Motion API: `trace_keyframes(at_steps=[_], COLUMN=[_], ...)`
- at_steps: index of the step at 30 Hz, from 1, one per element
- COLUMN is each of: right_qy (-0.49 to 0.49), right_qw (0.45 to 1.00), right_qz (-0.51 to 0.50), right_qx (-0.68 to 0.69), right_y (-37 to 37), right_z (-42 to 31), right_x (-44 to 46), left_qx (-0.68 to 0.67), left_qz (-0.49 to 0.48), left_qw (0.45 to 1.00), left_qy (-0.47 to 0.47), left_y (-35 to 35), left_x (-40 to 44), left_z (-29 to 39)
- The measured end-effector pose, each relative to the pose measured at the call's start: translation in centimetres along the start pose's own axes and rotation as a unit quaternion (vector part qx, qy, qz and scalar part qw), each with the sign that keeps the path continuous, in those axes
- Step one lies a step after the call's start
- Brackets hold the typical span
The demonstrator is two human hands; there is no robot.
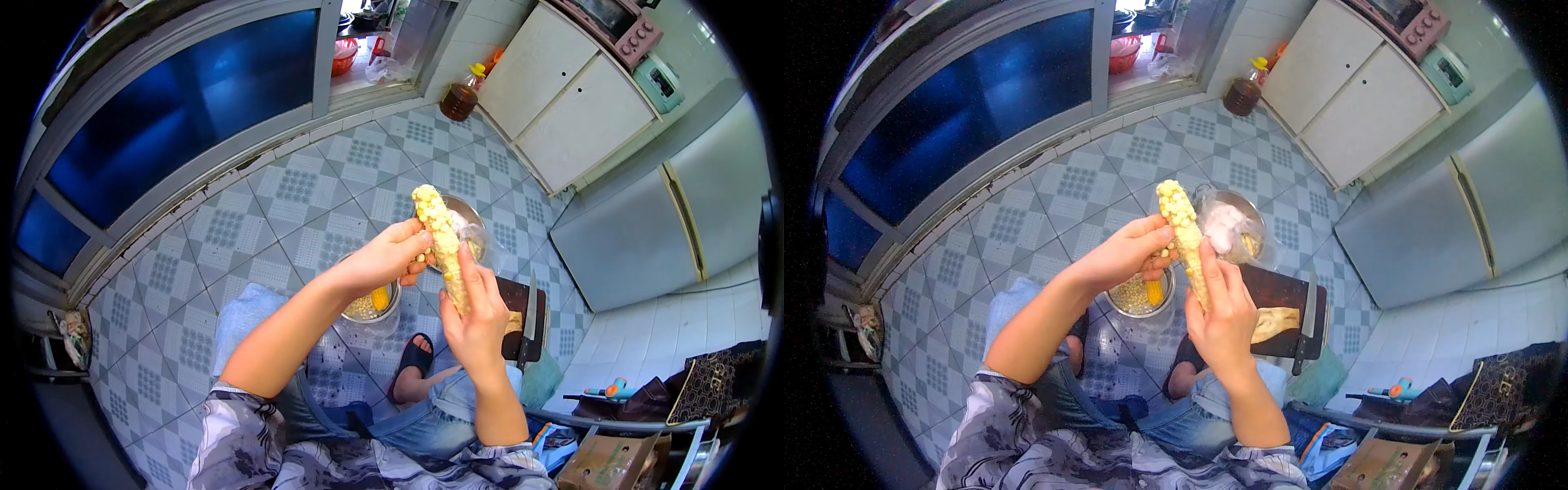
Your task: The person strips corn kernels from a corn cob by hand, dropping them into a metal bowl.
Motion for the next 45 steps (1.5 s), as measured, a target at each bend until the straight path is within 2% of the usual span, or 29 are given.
trace_keyframes(at_steps=[2,4,7,11,13,20,23,25,28,32,35,37,40,45], right_qy=[-0.003,-0.044,-0.057,-0.056,-0.048,-0.051,-0.072,-0.157,-0.168,-0.125,-0.124,-0.066,-0.059,-0.055], right_qw=[1.0,0.997,0.989,0.99,0.99,0.986,0.98,0.939,0.929,0.954,0.963,0.982,0.988,0.989], right_qz=[0.001,-0.011,-0.011,-0.017,-0.009,-0.021,-0.034,-0.052,-0.057,-0.03,-0.025,-0.004,-0.007,-0.003], right_qx=[0.009,0.069,0.135,0.13,0.133,0.155,0.182,0.301,0.324,0.269,0.238,0.18,0.14,0.135], right_y=[0.0,0.0,-0.1,-0.2,-0.1,-0.2,-0.4,-1.0,-1.1,-0.6,-0.5,-0.2,0.0,-0.1], right_z=[0.0,0.4,0.8,0.8,0.7,0.7,0.9,1.7,1.9,1.5,1.6,1.2,0.7,0.7], right_x=[0.1,0.1,0.2,0.2,0.2,0.1,0.0,-0.2,-0.3,-0.1,-0.1,0.0,0.0,0.0], left_qx=[0.0,0.006,0.01,0.006,-0.04,0.007,0.006,0.019,-0.026,-0.101,-0.043,0.084,0.15,0.179], left_qz=[-0.001,0.006,0.002,0.007,-0.01,0.018,0.023,0.027,0.025,-0.011,0.021,0.07,0.095,0.104], left_qw=[1.0,1.0,1.0,1.0,0.999,1.0,1.0,0.999,0.999,0.995,0.999,0.994,0.984,0.978], left_qy=[-0.003,-0.007,-0.008,0.005,-0.002,-0.011,-0.002,-0.004,0.005,0.01,0.025,0.012,0.004,-0.005], left_y=[-0.1,0.0,0.0,0.2,0.1,0.5,0.5,0.9,0.8,0.2,0.5,1.1,1.2,1.1], left_x=[-0.1,-0.1,-0.1,0.0,0.0,0.0,0.0,0.2,0.3,0.0,0.1,0.1,0.0,-0.1], left_z=[0.1,0.2,0.4,0.3,0.4,0.4,0.4,0.2,0.1,0.4,0.0,0.0,0.4,1.0])
Point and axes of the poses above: each hand's wrist, its own x-axis towards the middle knuckle, its own y-axis out of the back of the hand, z = x × y, the point moved 8 cm from there along x, towards the middle knuckle, and after that the axes turned 2 degrees about x, right-handed, at the moved point
